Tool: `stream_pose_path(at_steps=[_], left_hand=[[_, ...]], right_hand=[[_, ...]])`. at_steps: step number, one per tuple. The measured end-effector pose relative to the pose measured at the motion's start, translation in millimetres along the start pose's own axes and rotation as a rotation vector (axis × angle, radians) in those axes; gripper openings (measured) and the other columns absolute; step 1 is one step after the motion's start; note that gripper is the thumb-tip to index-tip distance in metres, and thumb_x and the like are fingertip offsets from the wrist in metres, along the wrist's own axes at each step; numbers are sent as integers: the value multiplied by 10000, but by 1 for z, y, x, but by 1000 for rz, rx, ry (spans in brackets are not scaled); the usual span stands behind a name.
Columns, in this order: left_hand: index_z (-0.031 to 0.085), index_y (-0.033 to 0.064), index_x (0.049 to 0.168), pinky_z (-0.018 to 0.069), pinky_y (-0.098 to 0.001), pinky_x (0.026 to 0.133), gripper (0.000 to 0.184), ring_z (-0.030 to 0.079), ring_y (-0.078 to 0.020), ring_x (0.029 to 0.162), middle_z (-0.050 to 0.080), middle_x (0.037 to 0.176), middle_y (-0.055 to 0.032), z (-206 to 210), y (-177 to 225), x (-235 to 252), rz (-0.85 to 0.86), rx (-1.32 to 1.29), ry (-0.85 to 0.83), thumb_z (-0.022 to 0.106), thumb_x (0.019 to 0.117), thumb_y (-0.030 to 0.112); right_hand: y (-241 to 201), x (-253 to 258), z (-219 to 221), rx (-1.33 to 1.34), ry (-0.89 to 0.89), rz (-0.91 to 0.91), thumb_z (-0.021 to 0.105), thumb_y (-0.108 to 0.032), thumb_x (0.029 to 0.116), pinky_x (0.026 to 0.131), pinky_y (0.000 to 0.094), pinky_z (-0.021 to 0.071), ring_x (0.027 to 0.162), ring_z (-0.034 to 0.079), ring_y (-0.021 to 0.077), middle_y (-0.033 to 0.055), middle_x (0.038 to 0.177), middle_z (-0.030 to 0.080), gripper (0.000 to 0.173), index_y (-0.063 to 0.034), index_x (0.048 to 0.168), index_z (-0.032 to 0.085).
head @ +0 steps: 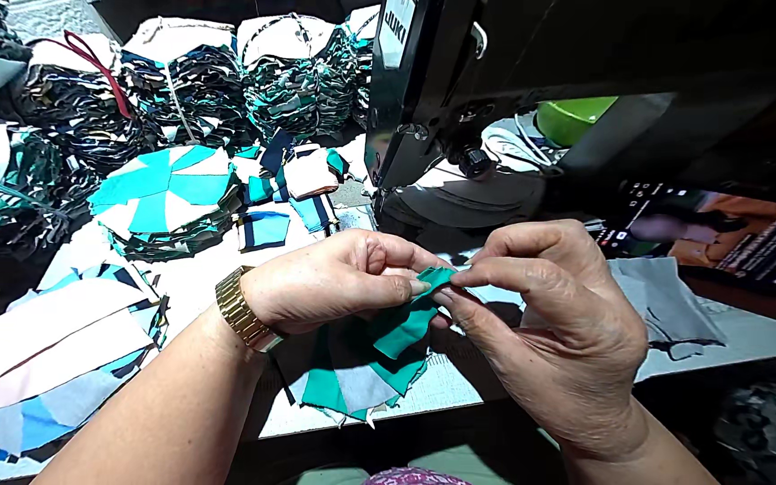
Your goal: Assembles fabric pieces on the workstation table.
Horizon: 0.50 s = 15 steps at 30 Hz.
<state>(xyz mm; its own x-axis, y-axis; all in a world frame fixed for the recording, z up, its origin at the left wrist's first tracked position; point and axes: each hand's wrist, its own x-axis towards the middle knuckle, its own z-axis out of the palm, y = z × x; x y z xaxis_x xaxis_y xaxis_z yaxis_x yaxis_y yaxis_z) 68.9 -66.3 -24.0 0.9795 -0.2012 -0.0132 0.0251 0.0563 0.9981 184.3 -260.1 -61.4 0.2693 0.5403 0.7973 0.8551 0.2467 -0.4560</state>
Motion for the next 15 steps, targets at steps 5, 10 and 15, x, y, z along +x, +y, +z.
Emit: stream_pose_path(at_steps=[5,10,15], left_hand=[[637,-18,1283,515,-165,688,296,645,-38,831,717,1059,-73,0,0,0,-7,20,7,485,1029,0],[633,-21,1279,519,-154,690,280,639,-18,798,713,984,-46,3,1,0,-30,20,19,499,1033,-4],[625,-42,1275,574,-207,789,280,688,-67,874,720,1024,-79,2,-1,0,-14,8,-4,482,1035,-23]], right_hand=[[1,0,0,8,-19,9,768,-80,876,861,165,527,1001,575,62,22,1058,551,128,-61,991,717],[1,0,0,25,-61,44,760,-102,888,861,158,529,1022,573,65,29,1084,540,147,-67,1025,719],[2,0,0,57,-101,68,719,-83,889,850,148,515,1015,571,53,15,1079,550,87,-90,975,707]])
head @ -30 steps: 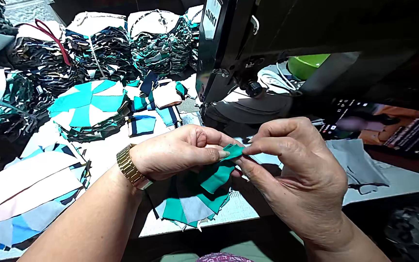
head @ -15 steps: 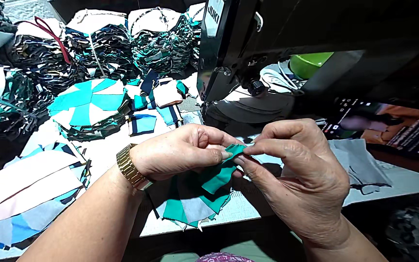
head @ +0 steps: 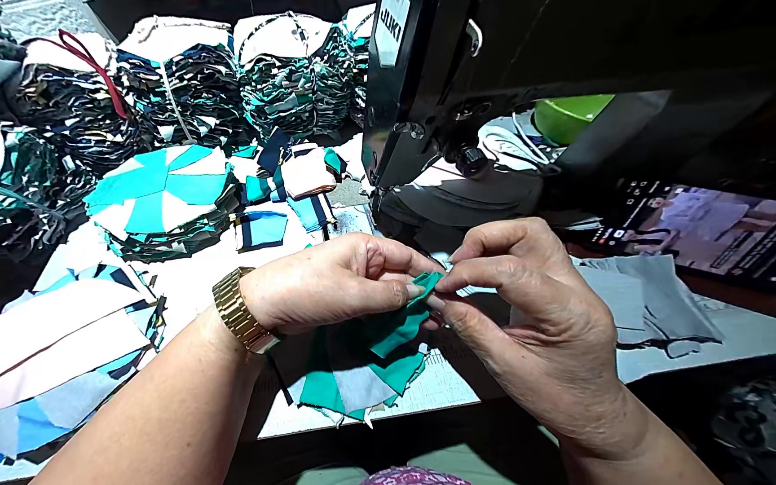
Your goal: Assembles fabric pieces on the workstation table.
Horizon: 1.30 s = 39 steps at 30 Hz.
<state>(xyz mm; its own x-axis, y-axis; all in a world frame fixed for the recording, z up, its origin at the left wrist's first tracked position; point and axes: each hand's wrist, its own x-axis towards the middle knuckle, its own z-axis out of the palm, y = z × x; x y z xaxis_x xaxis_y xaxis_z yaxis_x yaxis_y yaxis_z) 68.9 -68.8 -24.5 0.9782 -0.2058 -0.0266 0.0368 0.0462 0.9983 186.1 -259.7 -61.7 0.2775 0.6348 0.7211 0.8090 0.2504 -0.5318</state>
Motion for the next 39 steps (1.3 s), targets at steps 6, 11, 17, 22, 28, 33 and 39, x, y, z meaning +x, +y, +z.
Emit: stream_pose_path(at_steps=[6,11,17,22,28,33,39], left_hand=[[626,-48,1269,571,-206,799,276,685,-67,891,717,1037,-81,-1,0,0,15,16,-1,486,1032,-23],[623,-36,1280,560,-184,761,279,674,-46,860,717,1025,-64,0,1,-1,-3,22,10,490,1036,-14],[631,-34,1277,548,-178,742,282,667,-44,846,720,1012,-66,0,0,0,0,24,5,485,1037,-10],[635,-32,1267,564,-202,769,281,680,-72,879,716,1041,-85,0,0,0,3,38,3,469,1041,-10],[595,25,1357,567,-209,702,349,699,-94,870,723,1069,-108,2,3,-1,-23,24,24,449,1043,-11],[600,49,1322,619,-293,781,374,735,-185,907,727,1092,-151,6,2,-1,-48,-19,39,404,1014,-33],[665,87,1177,603,-251,694,356,693,-132,770,693,943,-101,1,-3,-2,-46,-36,126,365,1002,9]], right_hand=[[1,0,0,-14,22,8,738,-113,895,861,161,523,1031,574,63,14,1080,554,139,-80,1027,706],[2,0,0,-7,28,1,741,-109,889,870,162,508,1036,569,63,12,1078,556,121,-86,1001,702],[2,-1,1,-27,23,21,742,-136,899,851,159,518,1019,576,59,8,1066,561,124,-85,1005,704],[1,-2,2,-21,16,11,719,-107,898,855,157,515,1021,576,57,7,1063,560,66,-99,949,680],[2,-4,3,-18,88,-67,725,-44,878,850,159,512,985,571,55,20,1046,546,69,-81,922,686],[1,-4,4,-8,126,-126,730,-32,901,879,277,572,1022,635,147,74,1041,648,56,-33,948,700],[-4,4,3,147,181,21,694,72,877,815,237,602,920,671,112,77,979,666,110,25,971,666]])
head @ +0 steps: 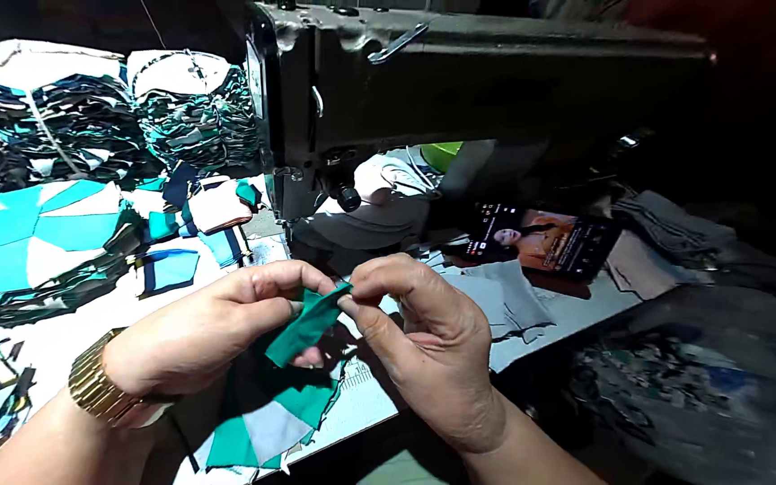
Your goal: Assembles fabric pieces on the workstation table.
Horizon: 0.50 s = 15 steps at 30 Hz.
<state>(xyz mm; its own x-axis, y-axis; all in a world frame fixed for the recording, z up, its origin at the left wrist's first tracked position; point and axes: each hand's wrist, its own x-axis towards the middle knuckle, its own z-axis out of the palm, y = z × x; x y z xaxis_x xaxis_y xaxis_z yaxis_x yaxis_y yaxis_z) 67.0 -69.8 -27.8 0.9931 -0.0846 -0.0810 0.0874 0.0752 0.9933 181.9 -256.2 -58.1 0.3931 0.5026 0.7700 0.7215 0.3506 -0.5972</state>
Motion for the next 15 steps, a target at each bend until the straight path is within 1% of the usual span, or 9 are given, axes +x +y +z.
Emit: stream_pose_path(at_steps=[2,3,5,6,9,12,15], left_hand=[[716,140,1069,487,-170,568,369,589,-52,645,652,806,-32,1,0,0,-26,29,90,363,983,75],[725,155,1040,477,-154,543,374,583,-30,616,654,770,-16,1,2,0,-55,41,116,356,1000,109],[716,175,1000,374,-121,446,374,484,11,504,591,667,15,1,3,0,-90,44,112,344,1041,170],[713,178,992,346,-121,425,369,453,11,477,572,647,18,0,3,0,-90,44,92,348,1043,184],[694,177,989,317,-110,413,292,399,26,456,522,623,34,0,1,1,-37,62,26,416,1069,214],[683,151,996,277,-111,398,145,354,20,443,501,618,23,2,-1,1,-7,71,58,552,1047,186],[686,140,950,289,-109,404,105,376,15,448,531,626,2,2,-1,2,21,94,102,601,1009,126]], right_hand=[[-1,0,0,5,1,44,692,76,880,799,235,611,901,679,110,80,986,674,131,40,1005,682],[-2,0,-1,-6,-12,59,690,67,889,798,233,613,900,680,107,77,991,677,131,41,1017,690],[-2,0,0,-24,-33,65,686,57,894,800,223,606,908,677,102,71,990,680,132,34,1023,704],[-2,0,0,-34,-40,63,687,51,895,803,217,601,916,673,100,66,991,679,130,28,1020,710],[-3,1,0,-57,-51,61,693,35,897,813,209,593,930,667,95,55,993,672,131,16,1026,712],[-3,2,-1,-65,-58,49,694,29,900,815,214,595,925,669,96,56,991,675,141,18,1040,706],[-4,1,-1,-85,-74,55,691,9,909,810,209,593,920,667,87,49,994,672,152,14,1061,703]])
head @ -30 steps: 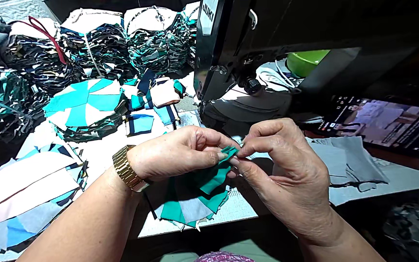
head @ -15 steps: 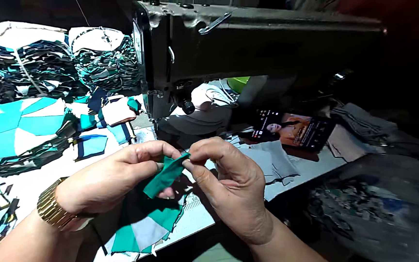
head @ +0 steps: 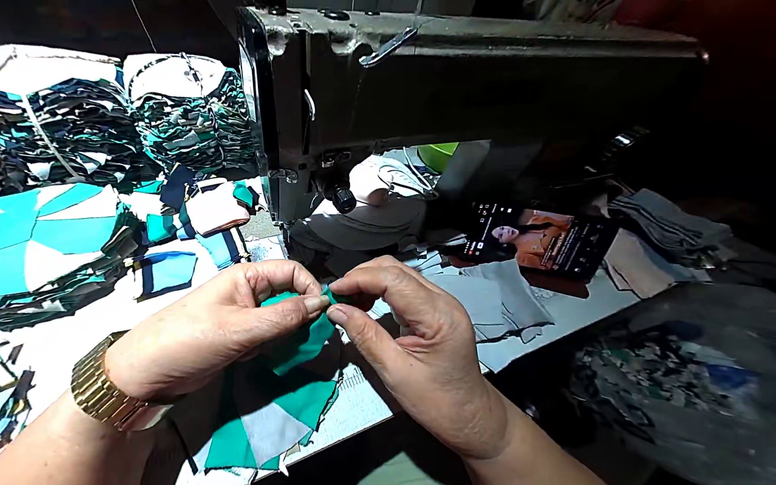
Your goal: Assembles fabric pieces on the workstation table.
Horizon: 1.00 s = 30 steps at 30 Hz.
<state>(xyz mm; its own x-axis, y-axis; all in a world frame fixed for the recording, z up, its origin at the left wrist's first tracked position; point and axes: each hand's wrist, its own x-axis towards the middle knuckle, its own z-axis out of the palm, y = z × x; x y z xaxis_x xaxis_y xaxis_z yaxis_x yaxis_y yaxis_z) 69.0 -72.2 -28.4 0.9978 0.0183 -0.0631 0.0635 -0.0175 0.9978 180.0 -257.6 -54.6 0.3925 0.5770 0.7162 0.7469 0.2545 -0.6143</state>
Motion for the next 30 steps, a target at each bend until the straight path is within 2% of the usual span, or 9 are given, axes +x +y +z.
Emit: stream_pose_path(at_steps=[2,5,7,12,18,21,30], left_hand=[[692,135,941,289,-112,412,130,384,8,457,538,627,-4,-1,1,0,2,17,12,588,1017,115],[687,130,943,290,-115,411,145,383,3,456,505,608,3,-1,-1,1,15,19,10,569,1026,112],[693,126,951,303,-114,411,126,397,0,457,518,613,-2,-1,-2,1,27,29,10,584,1010,102],[703,96,957,335,-122,435,101,442,-9,491,548,637,-11,-2,-3,2,79,36,-10,606,983,84],[716,72,973,423,-132,489,76,550,-32,582,645,743,-36,-1,-2,1,152,75,7,658,929,51],[716,66,978,475,-149,539,78,601,-54,645,669,787,-44,0,-2,1,168,97,17,670,919,44],[707,73,950,476,-149,539,61,605,-51,648,664,772,-31,2,1,1,168,145,34,681,910,35]], right_hand=[[0,-1,0,-6,-12,4,699,-2,913,805,207,594,915,667,85,49,997,671,154,14,1066,703],[2,-2,0,-9,-25,-3,700,9,899,792,194,586,914,661,83,43,976,664,104,0,1003,700],[3,-2,-1,4,-29,-10,697,28,884,792,203,583,920,657,91,42,962,658,84,-11,958,689],[4,-4,-2,46,-27,2,716,29,875,796,220,596,916,660,103,45,972,649,102,-28,937,658],[5,-7,-3,34,-7,21,730,-8,885,792,225,605,888,668,91,27,977,665,151,-25,1021,666],[4,-7,-3,34,-10,15,724,-1,884,799,223,608,909,668,95,28,985,659,122,-25,996,681],[4,-7,-3,-27,-5,-75,689,5,897,803,202,585,942,651,86,40,1007,638,96,-36,984,687]])
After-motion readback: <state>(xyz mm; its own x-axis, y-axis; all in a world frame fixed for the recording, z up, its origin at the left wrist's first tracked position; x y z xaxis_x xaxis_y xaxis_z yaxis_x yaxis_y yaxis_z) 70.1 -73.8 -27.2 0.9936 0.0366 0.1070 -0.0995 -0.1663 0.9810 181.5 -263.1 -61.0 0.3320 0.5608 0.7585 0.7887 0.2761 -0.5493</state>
